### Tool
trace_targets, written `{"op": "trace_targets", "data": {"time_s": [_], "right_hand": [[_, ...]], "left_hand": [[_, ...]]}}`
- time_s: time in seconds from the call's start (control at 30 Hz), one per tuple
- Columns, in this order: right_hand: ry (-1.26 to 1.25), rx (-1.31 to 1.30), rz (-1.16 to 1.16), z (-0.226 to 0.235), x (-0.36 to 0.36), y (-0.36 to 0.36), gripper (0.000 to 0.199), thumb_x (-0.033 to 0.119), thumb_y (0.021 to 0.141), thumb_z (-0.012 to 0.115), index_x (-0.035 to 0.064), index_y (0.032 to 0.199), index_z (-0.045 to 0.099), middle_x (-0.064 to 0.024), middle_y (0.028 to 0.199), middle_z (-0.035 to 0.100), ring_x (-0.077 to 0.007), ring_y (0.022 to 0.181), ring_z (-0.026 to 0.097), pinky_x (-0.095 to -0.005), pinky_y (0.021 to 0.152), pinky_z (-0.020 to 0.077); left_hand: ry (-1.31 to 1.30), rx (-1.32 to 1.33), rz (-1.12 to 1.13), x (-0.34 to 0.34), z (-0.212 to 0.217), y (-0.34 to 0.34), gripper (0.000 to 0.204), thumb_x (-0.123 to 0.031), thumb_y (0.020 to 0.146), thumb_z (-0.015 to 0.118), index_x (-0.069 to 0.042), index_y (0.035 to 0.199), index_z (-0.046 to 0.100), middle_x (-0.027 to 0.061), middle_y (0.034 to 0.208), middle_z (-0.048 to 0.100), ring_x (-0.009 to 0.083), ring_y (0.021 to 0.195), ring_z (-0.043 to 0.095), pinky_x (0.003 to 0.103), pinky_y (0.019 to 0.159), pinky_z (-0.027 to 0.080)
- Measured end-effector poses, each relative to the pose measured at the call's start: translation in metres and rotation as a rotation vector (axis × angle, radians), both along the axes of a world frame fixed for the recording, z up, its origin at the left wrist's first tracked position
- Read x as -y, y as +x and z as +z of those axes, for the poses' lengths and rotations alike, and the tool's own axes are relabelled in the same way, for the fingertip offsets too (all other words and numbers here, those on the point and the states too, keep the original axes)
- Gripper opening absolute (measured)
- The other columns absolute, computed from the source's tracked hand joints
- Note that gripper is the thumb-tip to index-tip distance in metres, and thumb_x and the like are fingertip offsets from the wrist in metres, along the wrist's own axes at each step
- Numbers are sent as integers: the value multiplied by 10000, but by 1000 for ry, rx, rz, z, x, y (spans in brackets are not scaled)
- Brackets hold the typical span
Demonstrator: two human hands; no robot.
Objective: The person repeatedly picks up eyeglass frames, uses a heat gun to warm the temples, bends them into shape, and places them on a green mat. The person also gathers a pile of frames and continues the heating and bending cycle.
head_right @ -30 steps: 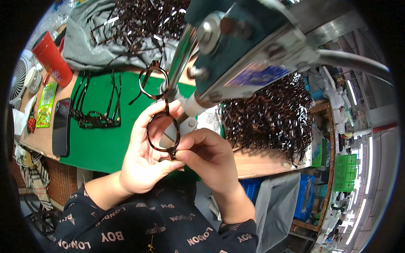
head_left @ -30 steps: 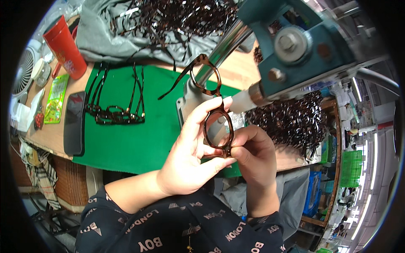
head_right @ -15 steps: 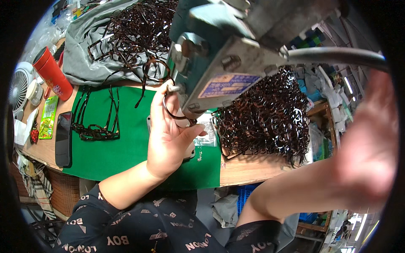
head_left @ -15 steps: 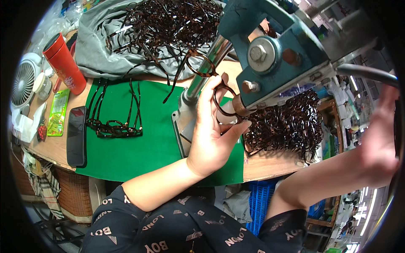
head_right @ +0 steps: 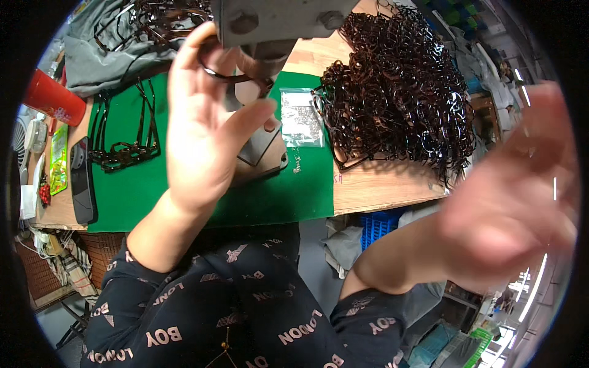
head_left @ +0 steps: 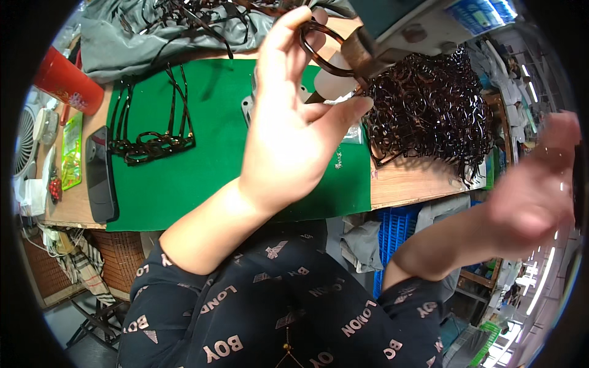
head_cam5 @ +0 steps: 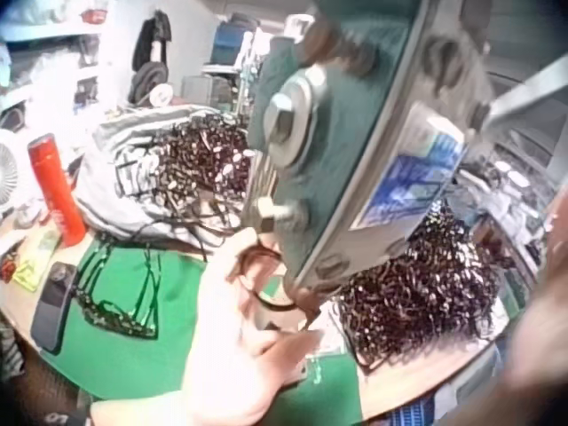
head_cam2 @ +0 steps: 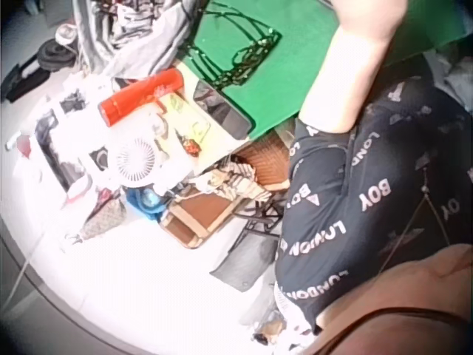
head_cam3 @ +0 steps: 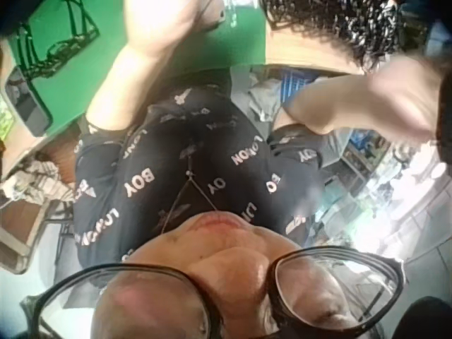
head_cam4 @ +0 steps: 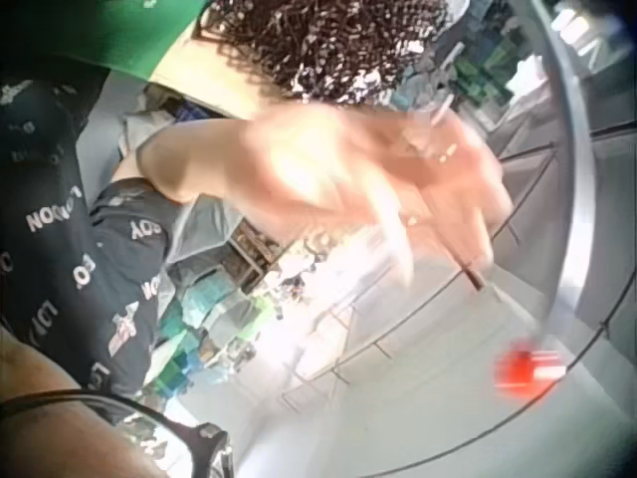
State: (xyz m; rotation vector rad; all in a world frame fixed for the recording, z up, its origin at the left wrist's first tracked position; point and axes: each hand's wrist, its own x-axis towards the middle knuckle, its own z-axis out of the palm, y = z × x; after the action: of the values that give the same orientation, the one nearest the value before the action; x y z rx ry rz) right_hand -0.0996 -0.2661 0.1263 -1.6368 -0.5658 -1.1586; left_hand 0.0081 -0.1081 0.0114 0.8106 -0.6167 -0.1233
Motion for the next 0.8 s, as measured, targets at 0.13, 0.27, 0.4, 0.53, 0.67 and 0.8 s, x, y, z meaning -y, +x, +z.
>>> {"op": "trace_targets", "data": {"time_s": [0.13,0.27,0.4,0.53,0.67,0.8], "right_hand": [[-65,-1050,-301,-152,3,-24,188,2,781,645,5,965,606,-67,938,608,-122,818,585,-258,744,480],[-165,-1082,-415,-211,-21,-34,176,24,765,663,29,929,599,-67,794,567,-182,730,572,-284,673,464],[-396,-1039,-506,-212,-22,-19,133,47,768,648,41,877,572,-96,766,543,-258,726,548,-345,646,432],[-506,-1023,-458,-206,-20,-18,83,52,783,617,37,828,550,-111,769,544,-301,725,531,-381,660,418],[-337,-1025,-403,-209,-12,-39,81,-11,763,622,10,822,570,-119,794,558,-280,731,546,-345,666,444],[-205,-1063,-389,-202,-13,-46,94,-47,747,630,-3,816,584,-117,799,568,-244,706,554,-307,643,456]], "left_hand": [[170,263,142,-30,-9,14,747,-71,781,634,-56,1393,206,164,1387,356,191,1113,470,221,725,457],[167,21,140,-54,6,-5,701,-43,755,526,-15,1387,226,239,1324,402,123,692,524,153,501,377],[150,-70,82,-72,8,-16,741,-5,705,508,9,1387,220,218,1240,447,98,454,424,171,413,331],[144,-188,79,-81,10,-24,726,-25,711,516,21,1379,236,139,1082,478,72,394,373,179,363,288],[82,-246,-93,-93,8,-25,610,-94,742,590,29,1277,324,65,887,494,95,458,416,203,378,353],[-259,-61,-642,-85,-16,-15,323,-212,773,696,-12,945,510,100,808,556,230,670,568,264,494,513]]}}
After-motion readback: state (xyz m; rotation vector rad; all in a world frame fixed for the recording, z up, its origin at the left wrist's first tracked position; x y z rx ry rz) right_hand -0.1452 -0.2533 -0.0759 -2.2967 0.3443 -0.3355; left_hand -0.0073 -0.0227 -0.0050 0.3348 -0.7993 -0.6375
